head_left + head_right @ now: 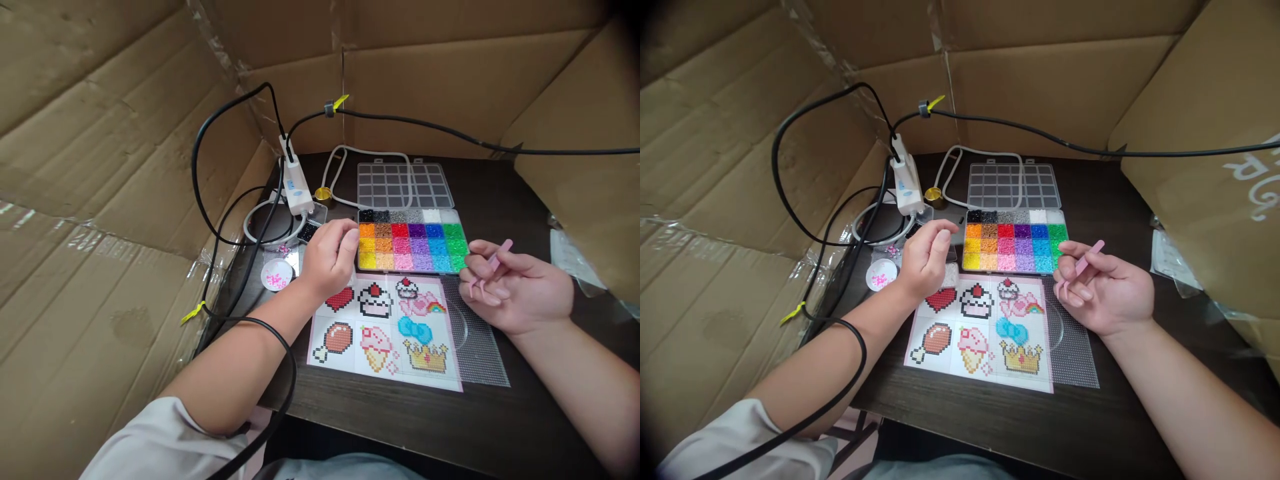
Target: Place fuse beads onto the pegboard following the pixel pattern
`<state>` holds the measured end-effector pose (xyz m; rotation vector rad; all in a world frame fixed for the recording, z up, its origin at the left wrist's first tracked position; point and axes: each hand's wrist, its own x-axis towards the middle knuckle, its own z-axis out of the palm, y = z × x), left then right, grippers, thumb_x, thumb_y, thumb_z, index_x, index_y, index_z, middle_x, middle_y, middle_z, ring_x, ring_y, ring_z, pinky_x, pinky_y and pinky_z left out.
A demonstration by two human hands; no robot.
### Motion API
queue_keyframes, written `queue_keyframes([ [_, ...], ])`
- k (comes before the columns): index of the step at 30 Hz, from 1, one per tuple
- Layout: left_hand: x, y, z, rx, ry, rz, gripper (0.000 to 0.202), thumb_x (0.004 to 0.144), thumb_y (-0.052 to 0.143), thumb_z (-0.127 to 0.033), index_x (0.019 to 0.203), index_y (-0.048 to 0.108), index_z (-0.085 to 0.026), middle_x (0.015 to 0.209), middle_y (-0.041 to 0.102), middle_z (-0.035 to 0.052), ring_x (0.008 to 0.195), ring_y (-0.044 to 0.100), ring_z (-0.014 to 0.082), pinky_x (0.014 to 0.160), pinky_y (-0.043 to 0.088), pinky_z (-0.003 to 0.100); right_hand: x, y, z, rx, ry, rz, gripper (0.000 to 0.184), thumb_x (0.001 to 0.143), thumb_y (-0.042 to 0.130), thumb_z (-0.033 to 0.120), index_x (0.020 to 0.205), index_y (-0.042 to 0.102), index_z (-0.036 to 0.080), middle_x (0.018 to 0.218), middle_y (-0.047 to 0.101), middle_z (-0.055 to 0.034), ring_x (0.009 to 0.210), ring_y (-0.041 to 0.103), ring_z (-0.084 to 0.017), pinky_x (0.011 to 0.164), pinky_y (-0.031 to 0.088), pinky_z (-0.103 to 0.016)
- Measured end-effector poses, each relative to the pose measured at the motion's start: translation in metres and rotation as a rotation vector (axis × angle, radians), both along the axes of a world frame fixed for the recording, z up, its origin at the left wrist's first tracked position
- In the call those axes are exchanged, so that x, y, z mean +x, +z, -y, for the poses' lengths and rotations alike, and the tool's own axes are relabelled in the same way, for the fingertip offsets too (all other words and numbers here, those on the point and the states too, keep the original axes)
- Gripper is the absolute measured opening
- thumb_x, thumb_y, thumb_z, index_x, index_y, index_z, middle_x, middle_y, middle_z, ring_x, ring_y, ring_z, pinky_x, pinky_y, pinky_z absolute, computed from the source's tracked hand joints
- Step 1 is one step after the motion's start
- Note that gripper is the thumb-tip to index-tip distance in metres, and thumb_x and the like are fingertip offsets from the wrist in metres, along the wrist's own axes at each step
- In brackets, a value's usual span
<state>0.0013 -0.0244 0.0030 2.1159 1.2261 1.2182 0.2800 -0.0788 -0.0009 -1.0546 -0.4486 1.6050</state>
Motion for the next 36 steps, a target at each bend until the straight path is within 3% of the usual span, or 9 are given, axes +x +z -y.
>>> queue_keyframes([
  [5,0.003,0.001,0.003,0.181,-0.015,-0.123,0.035,0.102,0.038,-0.042,0.115,0.059,-0.017,0.116,0.069,0.0159,0.113,0.062,0.0257,0.102,0.045,0.045,0.000,-0.002,0.000,0.063,0.038,-0.011,0.026,0.075,0.054,0.029,0.083,0.076,0.019,0.060,0.046,-0.0029,0.041,0.028,-0.007,0.036,0.025,-0.022],
  [11,0.000,-0.002,-0.001,0.383,-0.025,-0.156,0.045,0.099,0.045,-0.045,0.134,0.048,-0.017,0.139,0.057,0.0210,0.135,0.051,0.0302,0.114,0.038,0.050,0.000,0.003,0.001,0.018,-0.035,-0.067,0.038,0.086,0.040,0.027,0.074,0.075,0.019,0.058,0.052,-0.0037,0.039,0.034,-0.006,0.039,0.027,-0.020],
  [14,-0.008,-0.006,-0.008,0.386,-0.001,-0.083,0.045,0.101,0.044,-0.046,0.139,0.045,-0.021,0.143,0.053,0.0184,0.138,0.048,0.0301,0.115,0.038,0.049,0.001,0.003,0.000,0.101,0.023,-0.075,0.033,0.088,0.053,0.036,0.065,0.072,0.022,0.053,0.050,-0.0019,0.038,0.034,-0.006,0.038,0.026,-0.019],
  [18,-0.015,-0.018,-0.019,0.411,-0.001,0.083,0.045,0.102,0.040,-0.050,0.138,0.049,-0.024,0.140,0.056,0.0142,0.133,0.054,0.0290,0.107,0.047,0.045,0.004,0.000,-0.001,0.201,0.099,-0.067,0.025,0.078,0.075,0.044,0.063,0.071,0.026,0.051,0.050,0.0013,0.036,0.031,-0.006,0.035,0.028,-0.020],
  [21,-0.014,-0.022,-0.022,0.318,0.038,0.216,0.042,0.104,0.036,-0.049,0.126,0.060,-0.023,0.121,0.066,0.0105,0.111,0.065,0.0242,0.094,0.052,0.040,0.003,0.000,-0.001,0.189,0.073,-0.063,0.027,0.078,0.076,0.045,0.061,0.072,0.025,0.050,0.049,0.0012,0.037,0.034,-0.006,0.037,0.029,-0.020],
  [24,-0.010,-0.022,-0.020,0.119,0.081,0.394,0.044,0.104,0.034,-0.049,0.105,0.068,-0.022,0.099,0.071,0.0074,0.087,0.067,0.0192,0.079,0.053,0.035,0.003,0.000,0.000,0.167,0.057,-0.065,0.027,0.076,0.077,0.045,0.060,0.073,0.025,0.050,0.050,0.0009,0.038,0.039,-0.007,0.039,0.032,-0.021],
  [29,-0.004,-0.020,-0.020,-0.122,0.061,0.589,0.037,0.099,0.044,-0.050,0.094,0.066,-0.021,0.092,0.073,0.0076,0.079,0.069,0.0183,0.069,0.053,0.032,0.005,0.000,0.002,0.188,0.041,-0.076,0.032,0.079,0.078,0.046,0.056,0.071,0.024,0.045,0.047,0.0012,0.036,0.040,-0.008,0.038,0.031,-0.023],
  [33,-0.001,-0.020,-0.022,-0.329,0.064,0.711,0.034,0.093,0.048,-0.049,0.090,0.065,-0.020,0.082,0.075,0.0080,0.073,0.071,0.0188,0.067,0.056,0.032,0.009,0.000,0.003,0.220,0.147,-0.101,0.065,0.079,0.075,0.059,0.037,0.046,0.018,0.035,0.029,-0.0004,0.035,0.039,-0.011,0.036,0.026,-0.023],
  [36,-0.001,-0.019,-0.025,-0.433,0.050,0.774,0.035,0.090,0.048,-0.047,0.084,0.067,-0.018,0.076,0.075,0.0079,0.070,0.072,0.0185,0.067,0.058,0.032,0.009,-0.001,0.004,0.240,0.209,-0.118,0.080,0.083,0.069,0.064,0.037,0.026,0.015,0.034,0.020,-0.0012,0.035,0.036,-0.012,0.036,0.027,-0.024],
])
